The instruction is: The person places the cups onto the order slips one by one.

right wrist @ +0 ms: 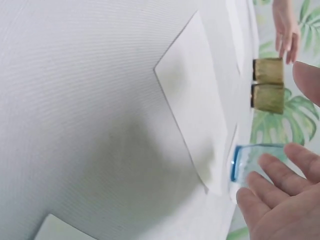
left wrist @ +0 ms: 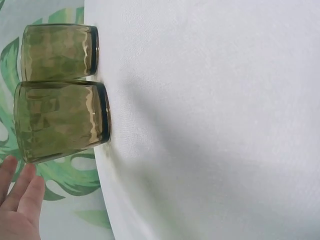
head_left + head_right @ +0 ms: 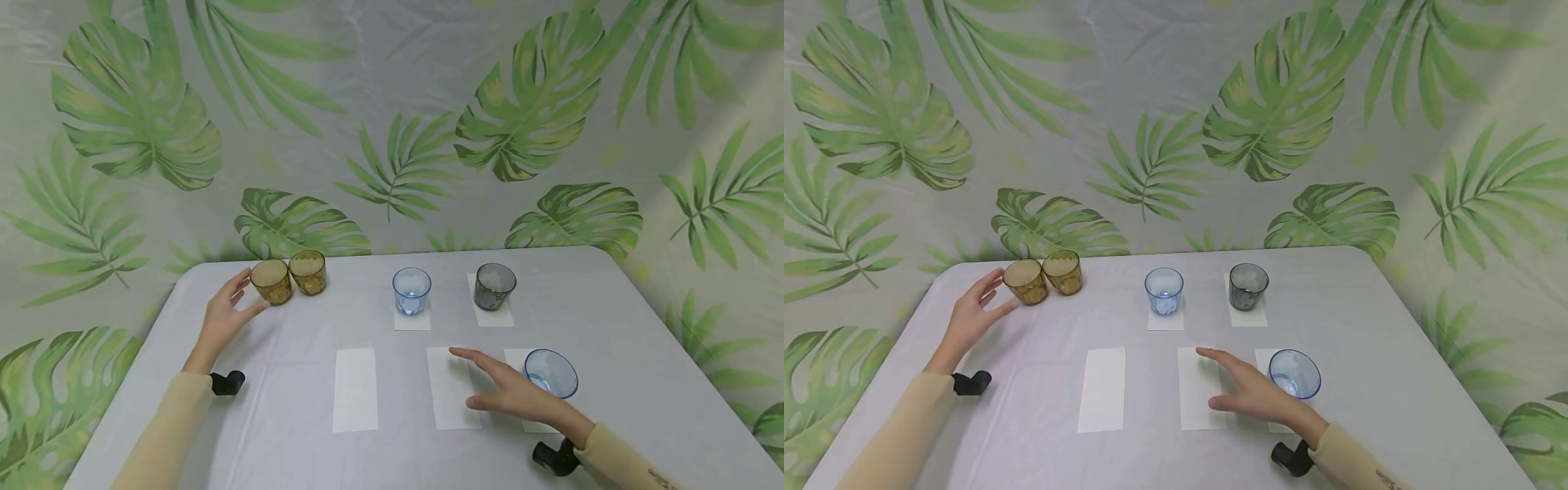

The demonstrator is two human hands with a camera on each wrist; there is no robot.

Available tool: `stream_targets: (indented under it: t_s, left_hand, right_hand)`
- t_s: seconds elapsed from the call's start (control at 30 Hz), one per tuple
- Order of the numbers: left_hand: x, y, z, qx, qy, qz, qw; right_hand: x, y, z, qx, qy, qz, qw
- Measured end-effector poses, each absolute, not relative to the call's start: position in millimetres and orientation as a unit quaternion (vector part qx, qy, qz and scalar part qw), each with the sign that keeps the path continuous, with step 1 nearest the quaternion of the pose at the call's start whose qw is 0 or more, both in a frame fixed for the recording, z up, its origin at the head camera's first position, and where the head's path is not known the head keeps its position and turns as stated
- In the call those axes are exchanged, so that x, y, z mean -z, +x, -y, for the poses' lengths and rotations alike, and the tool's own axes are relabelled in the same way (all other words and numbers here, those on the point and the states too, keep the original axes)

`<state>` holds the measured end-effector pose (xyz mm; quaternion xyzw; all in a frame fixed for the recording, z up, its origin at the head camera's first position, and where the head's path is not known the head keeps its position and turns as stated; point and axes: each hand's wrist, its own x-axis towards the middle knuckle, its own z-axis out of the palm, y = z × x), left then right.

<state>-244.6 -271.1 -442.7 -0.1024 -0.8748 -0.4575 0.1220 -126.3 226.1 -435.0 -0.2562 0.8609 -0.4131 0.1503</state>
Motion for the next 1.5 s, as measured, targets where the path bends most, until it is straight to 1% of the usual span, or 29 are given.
stream_targets:
  t_s: [0.33, 0.5, 0.97, 1.03, 1.2, 1.5]
  left_hand:
    - [450, -262, 275, 0.454, -0.071, 0.881, 0.109]
    - [452, -271, 273, 0.457, -0.069, 0.880, 0.108]
    - [447, -280, 266, 0.455, -0.064, 0.884, 0.093]
    - [447, -281, 266, 0.455, -0.062, 0.884, 0.091]
    - [447, -281, 266, 0.463, -0.059, 0.880, 0.084]
    - [449, -278, 264, 0.473, -0.046, 0.875, 0.095]
  right_hand:
    - [450, -127, -227, 0.402, -0.237, -0.872, 0.148]
    - [456, -127, -227, 0.397, -0.235, -0.876, 0.138]
    - [468, -129, -228, 0.382, -0.238, -0.886, 0.112]
    - [468, -129, -228, 0.381, -0.239, -0.886, 0.114]
    - [468, -128, -229, 0.384, -0.228, -0.884, 0.137]
    - [472, -126, -227, 0.363, -0.217, -0.894, 0.148]
